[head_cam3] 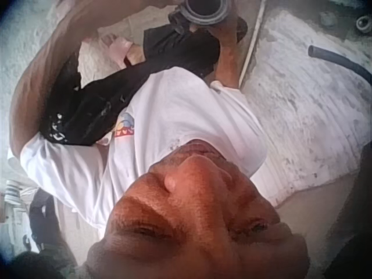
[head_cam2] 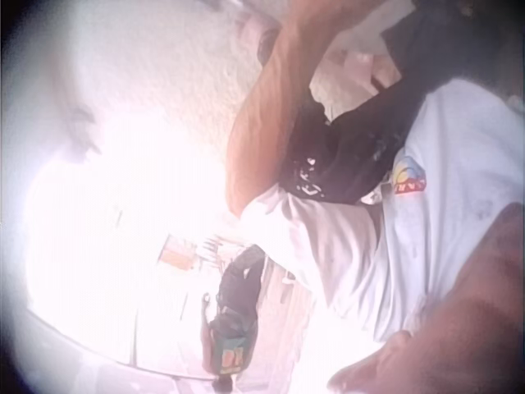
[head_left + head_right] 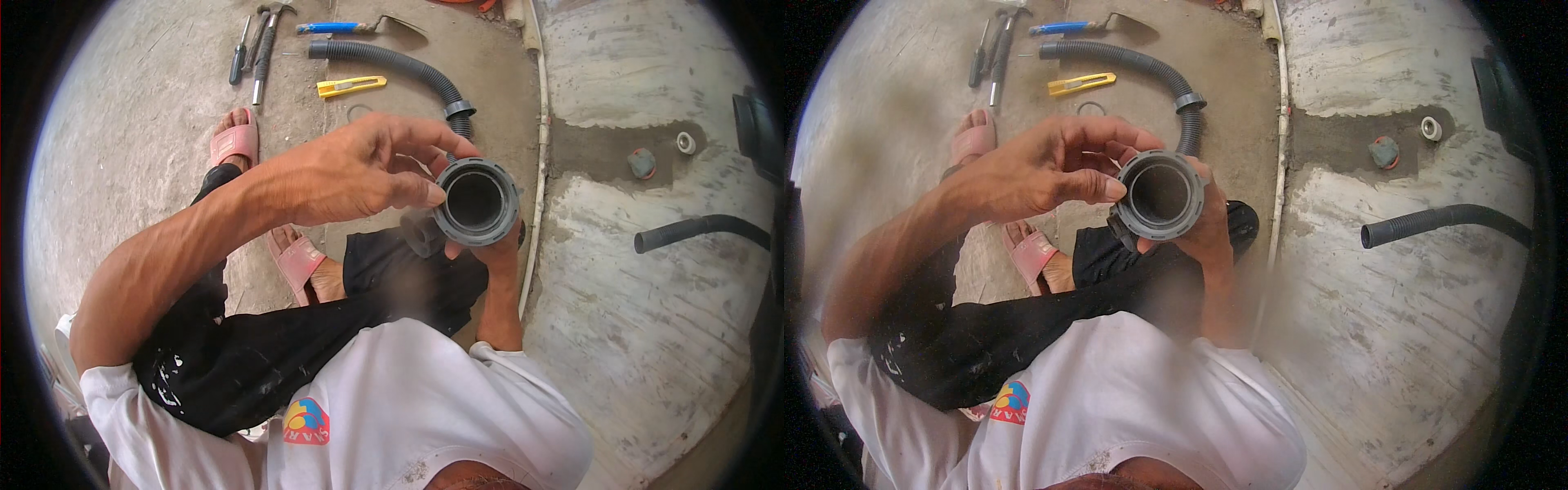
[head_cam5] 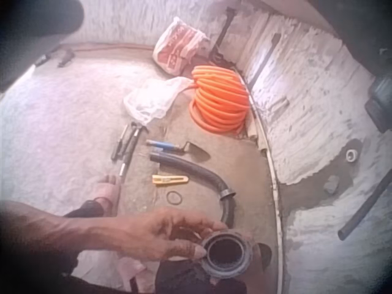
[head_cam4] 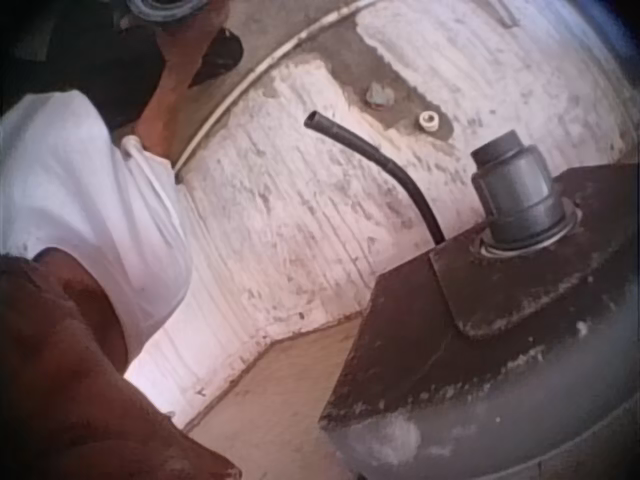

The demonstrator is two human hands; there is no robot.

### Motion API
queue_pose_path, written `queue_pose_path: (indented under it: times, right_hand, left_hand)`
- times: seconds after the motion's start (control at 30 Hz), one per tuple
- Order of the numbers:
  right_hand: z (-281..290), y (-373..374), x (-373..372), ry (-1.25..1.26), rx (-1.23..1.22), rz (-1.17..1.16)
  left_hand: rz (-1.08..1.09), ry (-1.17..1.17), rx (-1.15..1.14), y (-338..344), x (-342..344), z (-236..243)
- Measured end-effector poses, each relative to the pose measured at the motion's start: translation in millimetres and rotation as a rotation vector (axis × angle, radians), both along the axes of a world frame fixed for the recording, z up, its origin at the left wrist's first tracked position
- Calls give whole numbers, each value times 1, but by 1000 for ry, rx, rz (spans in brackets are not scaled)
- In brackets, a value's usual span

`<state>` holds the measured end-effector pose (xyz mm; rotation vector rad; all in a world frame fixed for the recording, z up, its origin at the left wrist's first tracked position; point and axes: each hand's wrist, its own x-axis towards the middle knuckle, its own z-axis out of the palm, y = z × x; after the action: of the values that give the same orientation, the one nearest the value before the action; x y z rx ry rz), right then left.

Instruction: Connecting and adjusting a curved PVC drain pipe for a sink or tank.

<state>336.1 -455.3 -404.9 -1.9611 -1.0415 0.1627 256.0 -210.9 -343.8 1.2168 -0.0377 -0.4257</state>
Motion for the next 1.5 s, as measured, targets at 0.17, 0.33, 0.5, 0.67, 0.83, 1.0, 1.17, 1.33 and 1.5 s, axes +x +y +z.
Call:
queue_pose_path:
  times: [0.17,0.33,0.5,0.67,0.83,1.0,1.17,1.33,1.5]
  right_hand:
    - [4,4,-5,-53,53,16]
    - [10,5,-3,-130,-22,84]
    - [0,14,-17,309,282,37]
    - [-14,5,-10,50,274,-56]
    - [-27,2,-19,104,377,-82]
    - [-25,-4,-14,-51,335,6]
    - [-20,0,-12,52,420,200]
    - [-16,5,-12,-108,358,23]
    - [-11,2,-7,-99,287,155]
  left_hand:
    - [13,-35,17,2,-4,-9]
    - [4,6,73,5,-10,-9]
    - [73,37,86,0,-15,-13]
    - [94,90,44,-1,-18,-8]
    - [87,79,43,-3,-19,-11]
    - [73,116,-35,-5,-19,-4]
    - [25,70,-30,-9,-16,-15]
    - [-1,-33,19,-10,-15,-11]
    - [-65,81,24,-10,-11,-11]
